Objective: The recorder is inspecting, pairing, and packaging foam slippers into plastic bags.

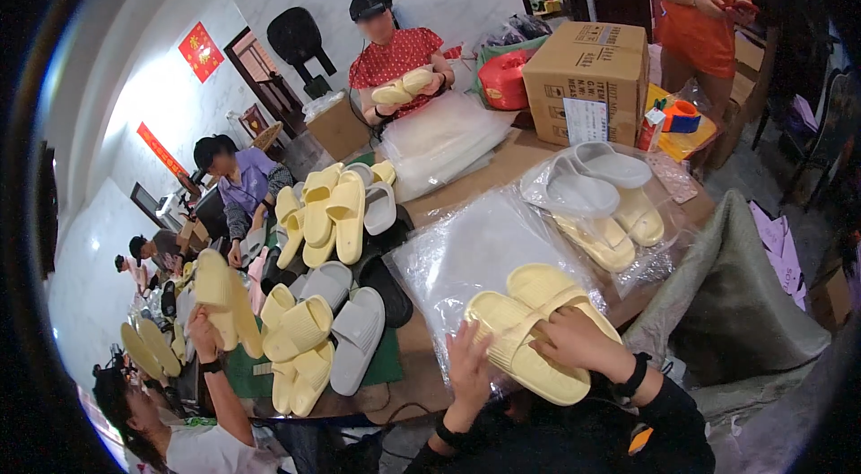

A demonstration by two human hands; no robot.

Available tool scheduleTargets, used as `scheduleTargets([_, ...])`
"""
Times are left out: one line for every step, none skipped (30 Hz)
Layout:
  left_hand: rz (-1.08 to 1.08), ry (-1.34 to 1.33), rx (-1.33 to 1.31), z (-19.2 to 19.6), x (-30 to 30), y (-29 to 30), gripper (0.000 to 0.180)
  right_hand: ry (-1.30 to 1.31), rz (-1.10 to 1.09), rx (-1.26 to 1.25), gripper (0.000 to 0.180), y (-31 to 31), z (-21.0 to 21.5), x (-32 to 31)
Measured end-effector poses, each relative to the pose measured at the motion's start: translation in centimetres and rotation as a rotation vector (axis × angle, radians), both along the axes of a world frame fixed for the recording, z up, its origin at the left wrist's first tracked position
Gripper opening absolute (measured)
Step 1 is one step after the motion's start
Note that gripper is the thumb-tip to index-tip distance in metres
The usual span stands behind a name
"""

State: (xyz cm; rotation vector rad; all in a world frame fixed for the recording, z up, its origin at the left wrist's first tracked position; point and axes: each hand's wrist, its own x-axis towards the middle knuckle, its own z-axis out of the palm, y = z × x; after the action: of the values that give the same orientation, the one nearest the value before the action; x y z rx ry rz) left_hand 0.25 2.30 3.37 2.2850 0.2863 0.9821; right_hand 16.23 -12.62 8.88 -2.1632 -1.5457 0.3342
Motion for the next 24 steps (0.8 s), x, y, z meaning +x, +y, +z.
scheduleTargets([-0.005, -0.001, 0.010, 0.2, 0.1, -0.3, 0.037, -0.001, -0.005, 0.010, 0.031, 0.0, -0.4, -0.2])
scheduleTargets([-0.049, 0.076, 0.084, 0.8, 0.0, -0.7, 0.038, -0.101, -0.014, 0.019, 0.030, 0.0, -0.9, -0.3])
scheduleTargets([-0.091, 0.153, 0.159, 1.1, 0.0, -1.2, 0.040, -0.200, -0.023, 0.028, 0.029, -0.1, -1.5, -0.4])
scheduleTargets([-0.110, 0.149, 0.154, 0.9, 0.1, -1.7, 0.044, -0.186, -0.029, 0.086, 0.028, -0.1, -2.7, -0.3])
scheduleTargets([-0.109, 0.152, 0.164, 0.7, 0.1, -2.1, 0.044, -0.184, -0.030, 0.097, 0.028, 0.2, -3.4, -0.2])
scheduleTargets([-0.105, 0.125, 0.171, 0.7, 0.0, -2.5, 0.044, -0.280, -0.066, 0.199, 0.027, 0.5, -3.9, -0.1])
scheduleTargets([-0.103, 0.096, 0.176, 0.9, 0.0, -2.9, 0.045, -0.378, -0.105, 0.299, 0.027, 0.7, -4.1, -0.1])
scheduleTargets([-0.115, 0.112, 0.181, 1.5, -0.1, -3.2, 0.036, -0.325, -0.104, 0.259, 0.026, 0.5, -3.8, -0.4])
scheduleTargets([-0.117, 0.111, 0.188, 1.6, 0.0, -3.3, 0.036, -0.326, -0.107, 0.265, 0.026, 0.7, -4.0, -0.3])
scheduleTargets([-0.213, 0.085, 0.163, 1.6, 0.0, -3.3, 0.035, -0.286, -0.145, 0.313, 0.027, 1.1, -4.2, 0.0])
scheduleTargets([-0.310, 0.058, 0.137, 1.6, 0.1, -3.3, 0.035, -0.246, -0.183, 0.361, 0.028, 1.4, -4.2, 0.1])
scheduleTargets([-0.362, 0.059, 0.163, 1.7, 0.1, -3.2, 0.033, -0.376, -0.241, 0.249, 0.030, 2.0, -3.8, 0.0])
scheduleTargets([-0.364, 0.057, 0.166, 1.5, 0.1, -3.4, 0.033, -0.378, -0.244, 0.251, 0.030, 2.6, -3.7, 0.1])
scheduleTargets([-0.439, 0.037, 0.122, 1.2, 0.0, -3.7, 0.032, -0.354, -0.299, 0.223, 0.031, 3.2, -3.8, 0.3])
scheduleTargets([-0.514, 0.016, 0.077, 0.9, -0.1, -4.0, 0.030, -0.329, -0.353, 0.194, 0.032, 3.8, -3.7, 0.5])
scheduleTargets([-0.543, -0.034, 0.079, 0.8, -0.1, -4.1, 0.025, -0.326, -0.381, 0.335, 0.029, 4.3, -3.3, 0.5])
scheduleTargets([-0.543, -0.033, 0.082, 0.5, -0.2, -4.0, 0.025, -0.325, -0.382, 0.339, 0.029, 5.1, -3.3, 0.6])
scheduleTargets([-0.564, -0.031, 0.038, 0.1, -0.2, -3.8, 0.028, -0.290, -0.399, 0.375, 0.027, 6.2, -3.6, 0.8])
scheduleTargets([-0.586, -0.032, -0.007, -0.4, -0.1, -3.4, 0.031, -0.256, -0.417, 0.411, 0.025, 7.3, -4.1, 1.2])
scheduleTargets([-0.591, -0.032, -0.004, -1.2, 0.2, -3.3, 0.031, -0.209, -0.317, 0.402, 0.023, 7.9, -5.2, 1.5])
scheduleTargets([-0.477, 0.031, -0.085, -2.3, 0.8, -3.2, 0.044, -0.210, -0.321, 0.406, 0.023, 8.1, -5.8, 1.6])
scheduleTargets([-0.359, 0.098, -0.166, -2.7, 1.2, -2.9, 0.058, -0.260, -0.288, 0.337, 0.026, 8.4, -5.8, 1.6])
scheduleTargets([-0.359, 0.101, -0.161, -2.9, 1.3, -2.5, 0.058, -0.311, -0.254, 0.269, 0.030, 8.7, -5.8, 1.6])
scheduleTargets([-0.223, 0.160, -0.120, -3.1, 1.4, -2.1, 0.067, -0.306, -0.240, 0.227, 0.043, 8.3, -7.0, 1.5])
